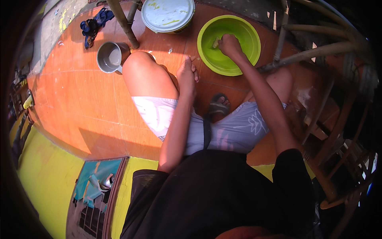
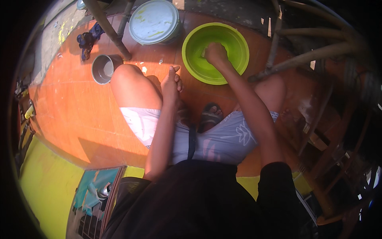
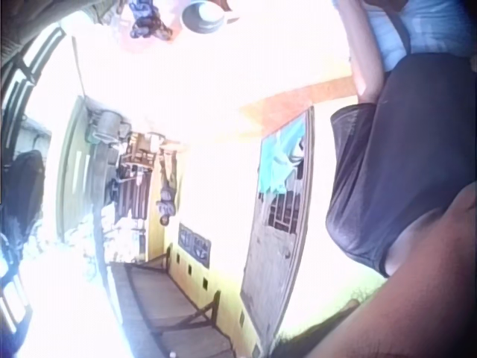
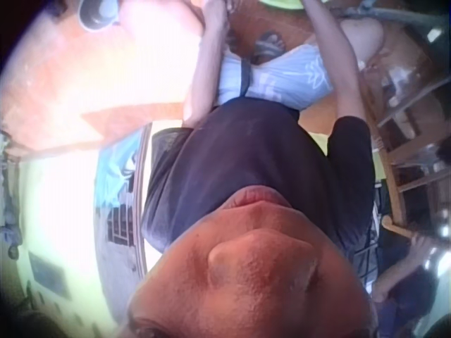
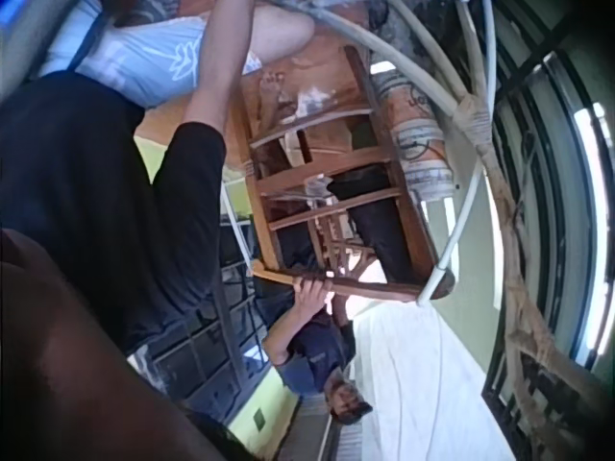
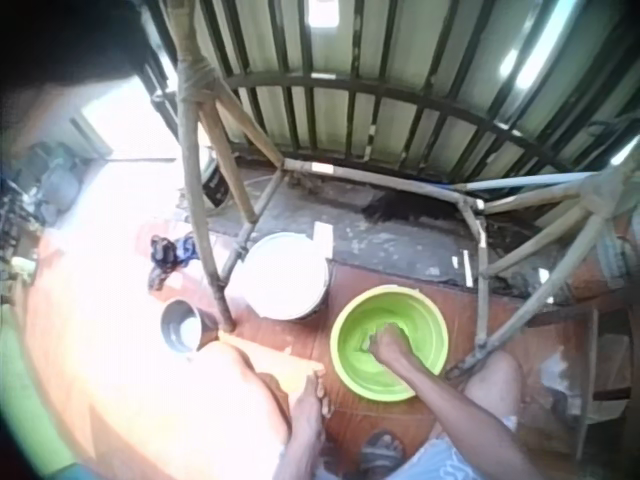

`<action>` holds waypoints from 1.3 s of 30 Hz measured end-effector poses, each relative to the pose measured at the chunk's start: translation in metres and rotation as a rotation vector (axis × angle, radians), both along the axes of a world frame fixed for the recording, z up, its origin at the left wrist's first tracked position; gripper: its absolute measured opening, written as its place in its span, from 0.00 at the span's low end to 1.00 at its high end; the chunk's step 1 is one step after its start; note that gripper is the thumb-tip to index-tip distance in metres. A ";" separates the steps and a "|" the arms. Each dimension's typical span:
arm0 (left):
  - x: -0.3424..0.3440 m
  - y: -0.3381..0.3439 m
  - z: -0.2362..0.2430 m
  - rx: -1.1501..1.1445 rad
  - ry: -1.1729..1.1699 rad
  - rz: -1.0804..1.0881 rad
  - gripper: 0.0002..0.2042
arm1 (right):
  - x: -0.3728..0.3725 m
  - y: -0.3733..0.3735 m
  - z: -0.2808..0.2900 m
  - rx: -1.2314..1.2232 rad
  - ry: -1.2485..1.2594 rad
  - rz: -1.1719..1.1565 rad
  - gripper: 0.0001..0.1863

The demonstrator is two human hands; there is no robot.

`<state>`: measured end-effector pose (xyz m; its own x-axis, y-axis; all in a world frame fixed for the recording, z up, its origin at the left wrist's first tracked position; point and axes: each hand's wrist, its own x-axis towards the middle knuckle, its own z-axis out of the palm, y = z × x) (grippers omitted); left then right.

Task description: The person moves a ladder, fills a metal cup with water from a hose, and then sits on the floor to mix paint in a green bucket using a wooden stick. The person adds water to the paint and stirs it thoroughly.

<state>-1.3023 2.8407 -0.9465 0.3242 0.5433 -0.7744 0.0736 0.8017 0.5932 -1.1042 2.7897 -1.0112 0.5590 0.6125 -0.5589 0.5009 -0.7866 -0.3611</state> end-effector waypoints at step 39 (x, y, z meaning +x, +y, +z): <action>0.078 -0.004 -0.046 0.237 -0.048 -0.260 0.15 | 0.034 -0.021 0.054 0.022 -0.174 -0.334 0.11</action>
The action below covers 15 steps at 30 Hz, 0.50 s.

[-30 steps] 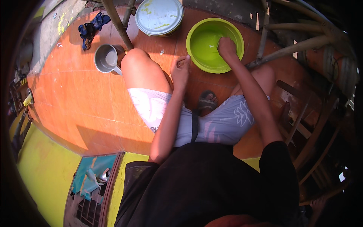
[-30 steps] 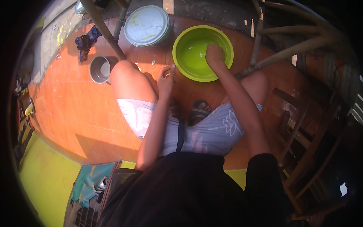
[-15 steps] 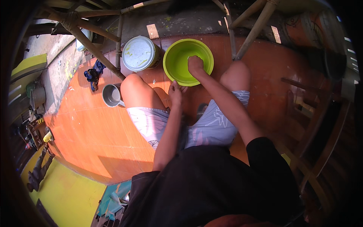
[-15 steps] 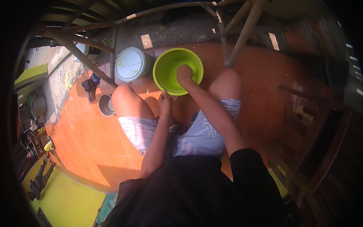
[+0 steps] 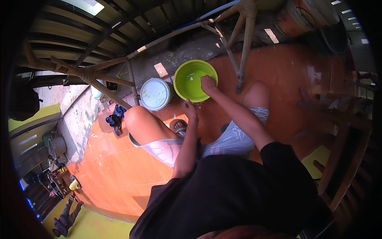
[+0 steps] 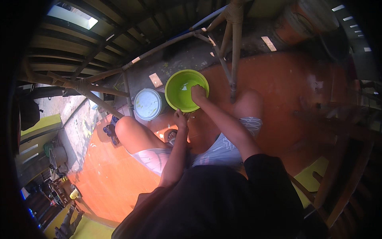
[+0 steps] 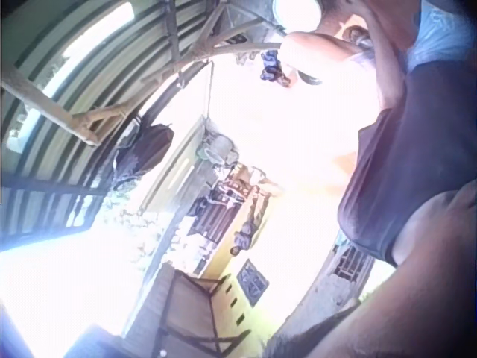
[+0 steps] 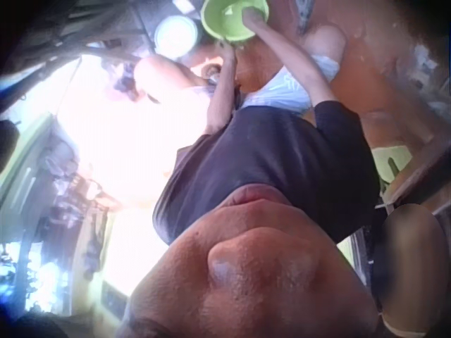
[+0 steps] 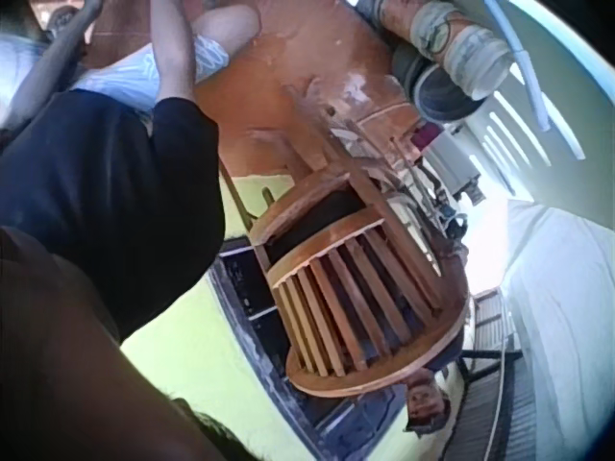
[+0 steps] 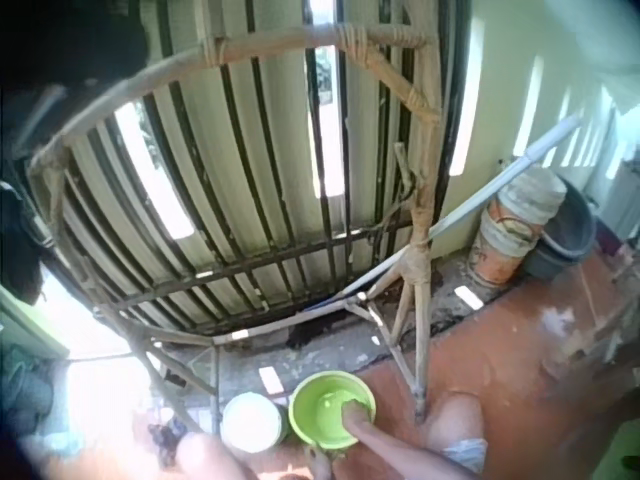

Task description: The person moves a ladder, fills a metal cup with water from a hose, and then sits on the floor to mix paint in a green bucket using a wooden stick. The person adds water to the paint and stirs it thoroughly.

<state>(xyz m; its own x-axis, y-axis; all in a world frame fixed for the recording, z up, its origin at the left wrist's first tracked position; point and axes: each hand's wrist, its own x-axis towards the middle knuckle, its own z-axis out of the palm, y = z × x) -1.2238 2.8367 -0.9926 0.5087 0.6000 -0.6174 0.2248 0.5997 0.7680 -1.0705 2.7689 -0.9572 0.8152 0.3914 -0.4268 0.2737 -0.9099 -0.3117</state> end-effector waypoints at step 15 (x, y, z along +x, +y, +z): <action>0.048 0.022 -0.053 -0.162 0.066 -0.285 0.18 | -0.003 0.036 -0.010 0.056 -0.051 -0.422 0.10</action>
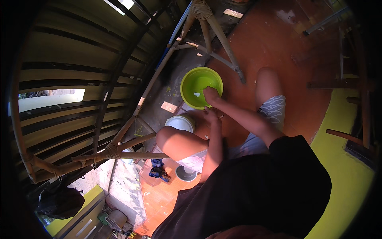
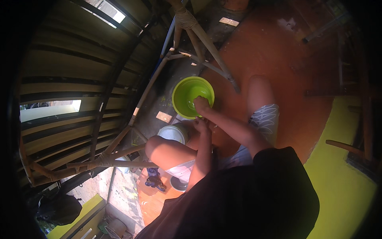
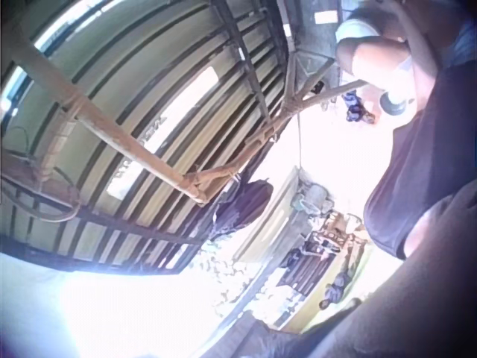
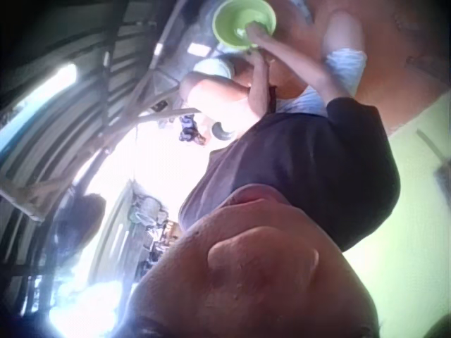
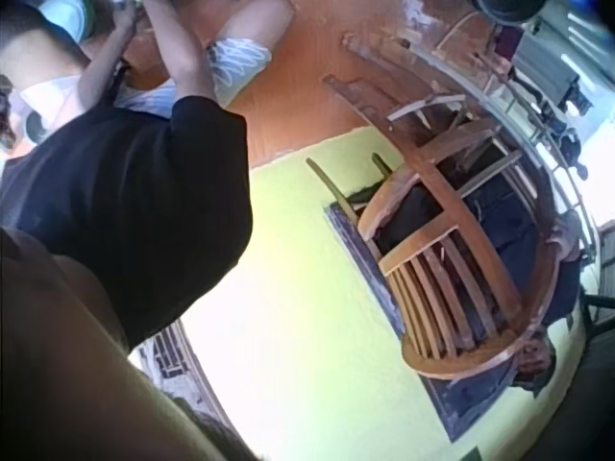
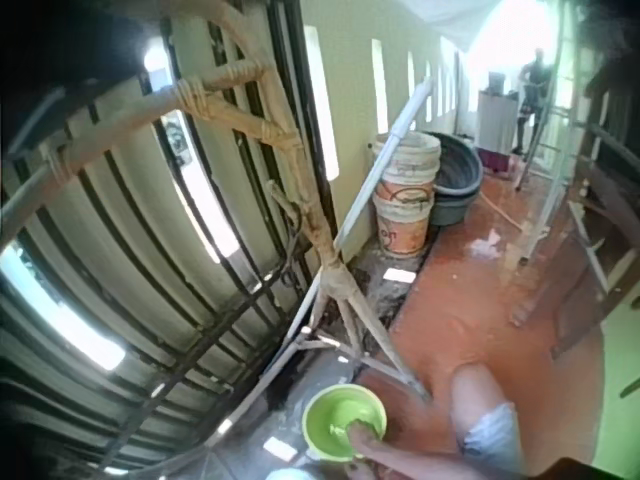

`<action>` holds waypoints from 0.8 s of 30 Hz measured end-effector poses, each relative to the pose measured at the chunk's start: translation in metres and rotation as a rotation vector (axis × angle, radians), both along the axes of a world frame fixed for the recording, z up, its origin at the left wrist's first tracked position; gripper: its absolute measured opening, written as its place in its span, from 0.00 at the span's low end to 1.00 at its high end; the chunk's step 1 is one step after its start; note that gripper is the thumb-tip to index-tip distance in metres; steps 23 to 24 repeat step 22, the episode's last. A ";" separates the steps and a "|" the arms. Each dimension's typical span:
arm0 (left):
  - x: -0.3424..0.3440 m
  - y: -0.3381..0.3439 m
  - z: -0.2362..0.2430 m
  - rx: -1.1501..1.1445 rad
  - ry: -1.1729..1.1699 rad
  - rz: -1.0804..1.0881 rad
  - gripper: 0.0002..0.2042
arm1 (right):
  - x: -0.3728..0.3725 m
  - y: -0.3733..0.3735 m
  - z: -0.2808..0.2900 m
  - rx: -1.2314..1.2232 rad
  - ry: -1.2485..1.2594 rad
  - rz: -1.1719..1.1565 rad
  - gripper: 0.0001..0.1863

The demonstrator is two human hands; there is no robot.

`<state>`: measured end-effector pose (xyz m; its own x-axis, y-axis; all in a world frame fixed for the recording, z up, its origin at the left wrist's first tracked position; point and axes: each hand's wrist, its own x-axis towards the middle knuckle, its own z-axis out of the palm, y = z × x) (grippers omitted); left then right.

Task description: The person moves a ladder, fills a metal cup with water from a hose, and then sits on the floor to mix paint in a green bucket using a wooden stick. The person adds water to the paint and stirs it thoroughly.

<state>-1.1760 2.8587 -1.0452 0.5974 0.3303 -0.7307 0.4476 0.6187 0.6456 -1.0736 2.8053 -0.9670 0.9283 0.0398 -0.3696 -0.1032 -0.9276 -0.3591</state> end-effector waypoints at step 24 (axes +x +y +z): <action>0.001 0.061 -0.002 -0.345 0.072 -0.225 0.18 | 0.013 -0.012 0.009 0.328 0.078 -0.439 0.10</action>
